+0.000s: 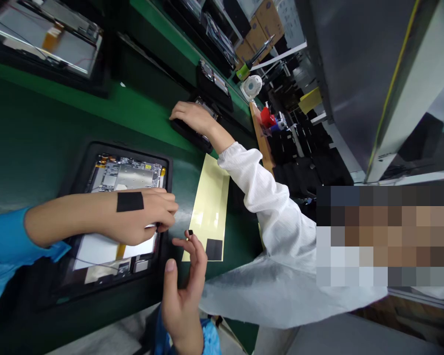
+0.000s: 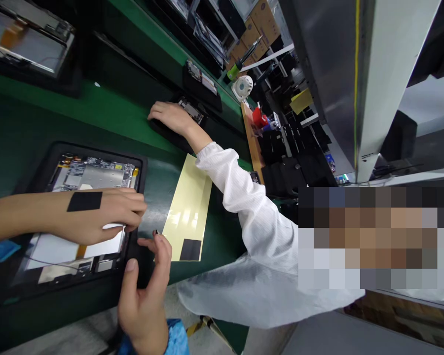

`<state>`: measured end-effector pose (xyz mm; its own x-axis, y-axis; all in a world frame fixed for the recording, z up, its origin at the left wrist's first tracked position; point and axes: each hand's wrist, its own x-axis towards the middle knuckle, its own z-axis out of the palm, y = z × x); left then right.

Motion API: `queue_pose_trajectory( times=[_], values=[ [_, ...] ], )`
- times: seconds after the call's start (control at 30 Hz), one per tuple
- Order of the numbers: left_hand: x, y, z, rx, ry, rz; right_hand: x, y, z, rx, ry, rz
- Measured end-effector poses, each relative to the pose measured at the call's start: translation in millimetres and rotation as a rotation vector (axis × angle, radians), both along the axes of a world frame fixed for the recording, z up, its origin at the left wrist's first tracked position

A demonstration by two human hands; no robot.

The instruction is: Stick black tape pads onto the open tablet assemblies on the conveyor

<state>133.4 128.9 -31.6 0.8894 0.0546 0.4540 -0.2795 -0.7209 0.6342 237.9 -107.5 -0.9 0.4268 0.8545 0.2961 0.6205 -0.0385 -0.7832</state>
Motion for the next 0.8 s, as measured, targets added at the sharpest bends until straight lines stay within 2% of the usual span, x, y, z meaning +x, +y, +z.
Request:
queue_pose_trajectory(
  times=[0.2, 0.33, 0.5, 0.8],
  values=[
    [-2, -7, 8.4, -0.004, -0.007, -0.068, 4, -2, -1.2, 0.036, -0.013, -0.021],
    [-3, -10, 5.4, -0.060, 0.004, -0.117, 7, -1, -0.9, 0.037, -0.017, -0.035],
    [-1, -15, 2.1, -0.039, 0.000, -0.113, 8, -2, -1.2, 0.032, -0.014, -0.031],
    [3, -1, -2.1, -0.022, -0.051, -0.092, 6, -2, -1.1, 0.025, -0.001, -0.016]
  ],
)
